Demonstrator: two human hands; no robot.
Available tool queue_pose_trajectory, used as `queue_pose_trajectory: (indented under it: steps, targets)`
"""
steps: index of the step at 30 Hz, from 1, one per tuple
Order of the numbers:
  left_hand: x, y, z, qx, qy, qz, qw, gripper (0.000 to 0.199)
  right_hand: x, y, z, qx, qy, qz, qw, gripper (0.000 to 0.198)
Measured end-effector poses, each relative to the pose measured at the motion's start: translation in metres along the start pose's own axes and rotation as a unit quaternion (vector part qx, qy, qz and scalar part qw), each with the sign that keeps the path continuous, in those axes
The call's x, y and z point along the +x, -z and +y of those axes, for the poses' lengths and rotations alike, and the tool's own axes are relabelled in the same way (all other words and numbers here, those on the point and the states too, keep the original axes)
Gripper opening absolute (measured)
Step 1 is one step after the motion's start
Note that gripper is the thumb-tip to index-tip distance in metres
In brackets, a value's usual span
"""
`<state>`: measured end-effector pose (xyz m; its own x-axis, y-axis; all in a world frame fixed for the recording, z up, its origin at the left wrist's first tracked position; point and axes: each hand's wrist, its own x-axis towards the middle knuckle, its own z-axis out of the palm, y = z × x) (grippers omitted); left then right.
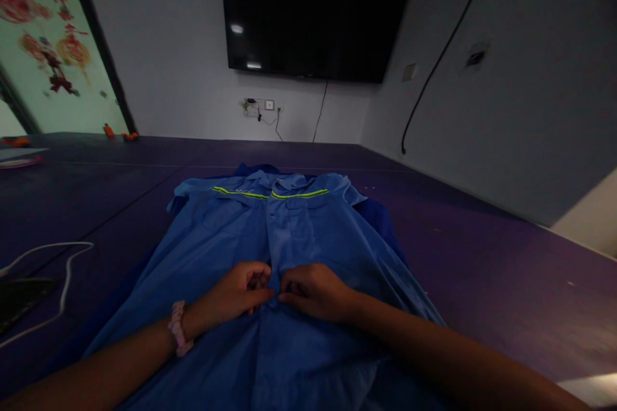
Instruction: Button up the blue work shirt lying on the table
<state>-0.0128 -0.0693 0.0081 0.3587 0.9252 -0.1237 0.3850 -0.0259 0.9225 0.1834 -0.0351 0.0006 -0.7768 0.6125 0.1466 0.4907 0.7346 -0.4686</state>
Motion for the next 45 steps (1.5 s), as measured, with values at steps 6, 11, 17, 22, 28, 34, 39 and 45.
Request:
queue_pose_trajectory:
  steps: [6,11,17,22,28,34,39,45]
  targets:
    - [-0.0009,0.0005,0.0009,0.005,0.005,-0.004,1.000,0.016,0.0003,-0.0014,0.0016,0.000,0.001,0.005,1.000,0.015]
    - [-0.0001,-0.0003,0.0001,0.005,0.008,-0.002,1.000,0.014,-0.0002,-0.0008,0.0014,0.002,0.004,0.002,1.000,0.016]
    - [0.0001,-0.0006,-0.0008,0.003,0.002,0.000,1.000,0.012,-0.0004,0.0002,0.0005,0.002,0.007,0.004,1.000,0.016]
    - [-0.0004,-0.0007,0.0003,-0.001,-0.002,0.000,1.000,0.012,-0.0004,0.0004,-0.0004,0.002,0.001,0.002,1.000,0.015]
    - [0.0002,-0.0007,0.0002,-0.006,-0.002,-0.002,1.000,0.013,-0.0006,-0.0008,0.0020,0.000,0.008,0.004,1.000,0.015]
    - [0.0000,-0.0003,0.0007,-0.004,0.004,-0.002,1.000,0.013,-0.0006,-0.0006,0.0021,-0.004,0.009,0.000,1.000,0.016]
    - [0.0005,-0.0001,0.0002,-0.006,0.002,-0.001,1.000,0.013,-0.0003,0.0004,0.0010,-0.005,0.005,0.001,1.000,0.015]
    - [0.0018,0.0006,-0.0025,-0.013,-0.007,-0.010,1.000,0.013,-0.0004,0.0005,0.0005,-0.003,0.006,-0.001,1.000,0.015]
